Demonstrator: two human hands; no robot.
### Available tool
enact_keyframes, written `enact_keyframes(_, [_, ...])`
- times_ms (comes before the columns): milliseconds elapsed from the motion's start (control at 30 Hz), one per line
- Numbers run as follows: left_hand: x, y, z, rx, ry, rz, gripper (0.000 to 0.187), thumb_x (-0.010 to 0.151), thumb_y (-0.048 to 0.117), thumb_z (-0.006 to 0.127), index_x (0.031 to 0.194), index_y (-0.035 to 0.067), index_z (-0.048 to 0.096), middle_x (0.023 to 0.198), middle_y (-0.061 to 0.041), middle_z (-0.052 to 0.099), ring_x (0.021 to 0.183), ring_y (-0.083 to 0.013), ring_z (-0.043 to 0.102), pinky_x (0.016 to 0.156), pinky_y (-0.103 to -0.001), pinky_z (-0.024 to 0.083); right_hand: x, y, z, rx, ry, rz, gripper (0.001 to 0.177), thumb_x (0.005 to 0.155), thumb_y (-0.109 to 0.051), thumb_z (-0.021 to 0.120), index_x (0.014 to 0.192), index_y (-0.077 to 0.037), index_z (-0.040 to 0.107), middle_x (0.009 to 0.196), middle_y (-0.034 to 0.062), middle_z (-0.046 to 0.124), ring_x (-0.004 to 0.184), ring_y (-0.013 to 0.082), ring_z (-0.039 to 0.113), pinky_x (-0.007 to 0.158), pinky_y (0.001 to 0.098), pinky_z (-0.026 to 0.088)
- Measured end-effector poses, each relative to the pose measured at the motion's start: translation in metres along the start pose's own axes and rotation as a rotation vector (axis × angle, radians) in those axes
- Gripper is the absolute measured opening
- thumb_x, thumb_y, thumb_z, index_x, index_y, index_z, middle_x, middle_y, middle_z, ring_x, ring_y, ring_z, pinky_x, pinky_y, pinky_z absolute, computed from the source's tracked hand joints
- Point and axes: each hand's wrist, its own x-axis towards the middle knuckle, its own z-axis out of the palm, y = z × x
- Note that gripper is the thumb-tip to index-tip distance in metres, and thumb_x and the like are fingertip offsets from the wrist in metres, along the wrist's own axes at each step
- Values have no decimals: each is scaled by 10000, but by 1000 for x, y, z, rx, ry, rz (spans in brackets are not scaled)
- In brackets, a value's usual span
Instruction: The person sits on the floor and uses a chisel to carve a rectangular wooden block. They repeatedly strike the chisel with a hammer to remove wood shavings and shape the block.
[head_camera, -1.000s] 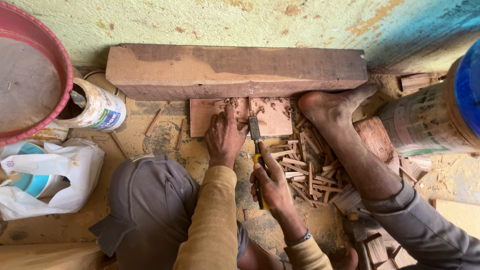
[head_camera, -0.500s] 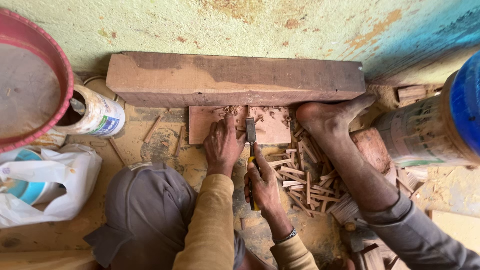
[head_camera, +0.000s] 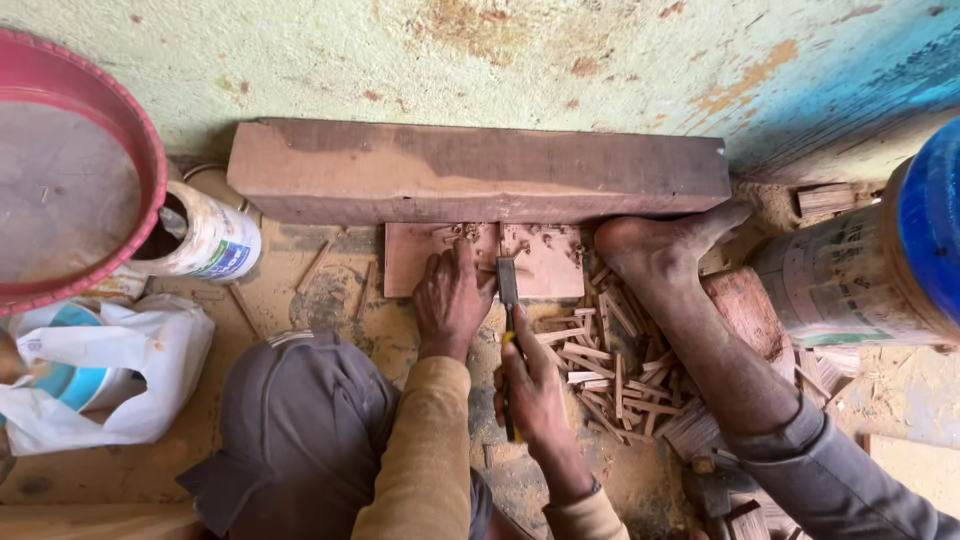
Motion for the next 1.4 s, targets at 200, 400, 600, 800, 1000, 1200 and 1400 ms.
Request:
enact_keyframes(200, [1, 4, -1, -35, 56, 4, 636, 793, 408, 863, 1183, 30, 532, 1022, -179, 713, 986, -341, 675, 740, -476, 586, 30, 2, -4, -78, 15, -100, 610, 1033, -200, 457, 1620, -178, 291, 581, 12, 476, 444, 103, 446, 398, 283, 442])
enact_keyframes(400, [-1, -1, 3, -2, 52, 7, 556, 864, 394, 828, 1193, 48, 542, 1003, -177, 717, 990, -339, 680, 742, -460, 597, 60, 7, 2, -161, -30, -265, 604, 1064, -182, 435, 1635, -109, 255, 700, -35, 571, 501, 68, 488, 428, 252, 480])
enact_keyframes(600, [2, -4, 11, -4, -30, -29, 656, 783, 414, 815, 1242, 35, 538, 986, -182, 717, 938, -308, 691, 742, -427, 610, 20, 2, -3, -156, -7, 6, 590, 1052, -239, 406, 1617, -214, 237, 601, 16, 538, 424, 109, 498, 379, 286, 488])
enact_keyframes(800, [-1, -4, 13, -24, -3, -35, 758, 823, 598, 817, 1229, 21, 540, 1024, -173, 719, 974, -307, 687, 749, -424, 598, 52, -6, -1, 205, 21, 30, 607, 1039, -212, 403, 1637, -263, 315, 657, 4, 577, 454, 95, 517, 393, 255, 486])
enact_keyframes(1000, [-1, 2, 5, -47, 49, -14, 787, 716, 485, 872, 1258, 36, 521, 1080, -182, 716, 983, -307, 683, 799, -426, 600, 19, 5, -42, -8, -31, -86, 578, 1069, -224, 405, 1626, -228, 251, 658, 28, 576, 443, 123, 512, 376, 276, 482])
enact_keyframes(1200, [2, 2, 2, -30, -24, -64, 654, 793, 382, 876, 1225, 51, 513, 1082, -162, 709, 1019, -290, 674, 818, -417, 609, -11, 7, -18, -14, -89, 11, 629, 1044, -257, 488, 1640, -262, 287, 637, 14, 542, 467, 97, 518, 412, 257, 487])
enact_keyframes(1400, [-2, -1, 7, -19, 46, -18, 716, 766, 388, 895, 1247, 26, 506, 1052, -173, 715, 1012, -318, 675, 793, -439, 608, -9, -6, -7, 2, -54, 64, 634, 1031, -260, 464, 1628, -266, 249, 629, 28, 537, 447, 116, 518, 387, 284, 483])
